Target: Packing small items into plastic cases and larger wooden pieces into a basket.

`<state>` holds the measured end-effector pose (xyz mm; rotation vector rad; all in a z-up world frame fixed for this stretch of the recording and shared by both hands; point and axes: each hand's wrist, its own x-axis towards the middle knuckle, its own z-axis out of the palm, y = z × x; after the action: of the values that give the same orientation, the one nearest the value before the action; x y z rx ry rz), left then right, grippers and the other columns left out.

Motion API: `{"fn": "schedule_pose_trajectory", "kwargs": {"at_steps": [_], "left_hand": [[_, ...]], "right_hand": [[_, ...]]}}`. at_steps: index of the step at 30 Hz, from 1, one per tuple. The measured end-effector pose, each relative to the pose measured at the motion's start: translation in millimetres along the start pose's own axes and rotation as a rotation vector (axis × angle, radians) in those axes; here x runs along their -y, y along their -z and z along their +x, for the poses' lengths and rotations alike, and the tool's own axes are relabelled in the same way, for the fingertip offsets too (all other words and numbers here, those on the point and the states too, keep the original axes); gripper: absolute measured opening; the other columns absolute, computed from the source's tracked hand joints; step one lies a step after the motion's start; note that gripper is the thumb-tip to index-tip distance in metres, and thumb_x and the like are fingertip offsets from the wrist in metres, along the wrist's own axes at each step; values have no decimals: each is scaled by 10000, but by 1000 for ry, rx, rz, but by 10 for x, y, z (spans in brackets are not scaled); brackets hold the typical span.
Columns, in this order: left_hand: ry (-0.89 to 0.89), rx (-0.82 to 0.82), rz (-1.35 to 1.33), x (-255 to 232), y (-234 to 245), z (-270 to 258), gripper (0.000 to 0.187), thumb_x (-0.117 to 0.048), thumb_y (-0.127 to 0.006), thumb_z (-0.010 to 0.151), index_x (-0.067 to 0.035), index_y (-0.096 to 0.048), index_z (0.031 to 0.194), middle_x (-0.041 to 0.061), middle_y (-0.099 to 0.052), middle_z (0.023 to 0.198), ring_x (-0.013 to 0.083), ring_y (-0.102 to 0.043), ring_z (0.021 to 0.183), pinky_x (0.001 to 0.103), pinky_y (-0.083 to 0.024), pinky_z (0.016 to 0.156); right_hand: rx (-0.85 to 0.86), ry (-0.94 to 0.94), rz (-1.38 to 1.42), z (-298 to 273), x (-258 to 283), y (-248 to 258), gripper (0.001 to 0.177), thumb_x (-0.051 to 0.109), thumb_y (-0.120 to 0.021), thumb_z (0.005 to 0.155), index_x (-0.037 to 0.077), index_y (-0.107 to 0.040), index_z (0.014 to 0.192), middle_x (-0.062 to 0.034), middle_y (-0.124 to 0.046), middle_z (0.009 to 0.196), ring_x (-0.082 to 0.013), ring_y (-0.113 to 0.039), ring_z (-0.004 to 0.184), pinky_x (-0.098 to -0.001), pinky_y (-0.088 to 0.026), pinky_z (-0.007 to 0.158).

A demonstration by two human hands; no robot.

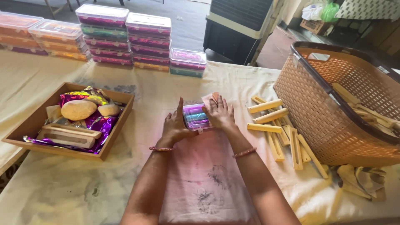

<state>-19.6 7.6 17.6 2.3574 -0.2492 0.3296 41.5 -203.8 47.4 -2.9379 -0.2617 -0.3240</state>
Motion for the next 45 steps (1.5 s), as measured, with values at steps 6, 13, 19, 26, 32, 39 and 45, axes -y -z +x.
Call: {"fn": "schedule_pose_trajectory", "kwargs": {"at_steps": [6,13,19,26,32,39,45], "left_hand": [[-62,-57,-68,41,-16,-10,1670,-521,-976,440,-187,177,1600,176,-603,1413,367,-583,1298,556,-325,1144],[-117,-129,-54,54,-42,-7,1664,-435,-1007,467,-146,199,1578,270,-507,1429,440,-505,1299,518,-383,1107],[-128,-132,-11,119,-143,6,1454,-307,-897,679,-113,190,1625,231,-592,1365,413,-556,1282,561,-346,1130],[-58,15,-20,-66,46,-4,1407,-408,-933,596,-129,-34,1643,217,-576,1342,417,-546,1258,511,-387,1123],[-137,-84,14,4,20,-27,1149,-505,-959,543,-112,-446,1493,201,-545,1422,379,-494,1339,509,-333,1135],[-16,-163,-311,4,81,10,1024,-562,-851,748,-53,-434,1532,208,-654,1348,355,-615,1269,441,-475,1076],[23,-266,-483,87,-51,-4,1069,-443,-811,870,-29,-174,1622,237,-637,1359,353,-644,1252,437,-533,1028]], "right_hand": [[226,101,-103,271,579,114,636,585,-223,1040,238,-539,1470,-110,-598,1403,-301,-516,1350,-489,-324,1179],[-267,519,93,12,671,-330,516,326,-473,1020,41,-539,1444,-172,-548,1456,-354,-462,1388,-514,-283,1171],[-167,643,300,-779,571,111,354,177,-602,990,40,-651,1314,-170,-577,1458,-346,-521,1384,-447,-400,1168],[165,725,294,-1358,-172,429,279,113,-676,890,135,-758,1156,-43,-739,1264,-241,-673,1218,-395,-509,1083],[-128,780,86,-1330,-397,773,213,266,-733,953,91,-692,1068,-104,-699,1244,-230,-660,1179,-486,-419,1124],[-403,601,10,-801,-173,655,485,149,-719,905,53,-601,1365,-199,-624,1388,-374,-581,1301,-486,-476,1086],[-443,596,60,-195,-131,531,452,103,-764,908,89,-629,1340,-147,-657,1318,-356,-599,1261,-442,-531,1011]]}}
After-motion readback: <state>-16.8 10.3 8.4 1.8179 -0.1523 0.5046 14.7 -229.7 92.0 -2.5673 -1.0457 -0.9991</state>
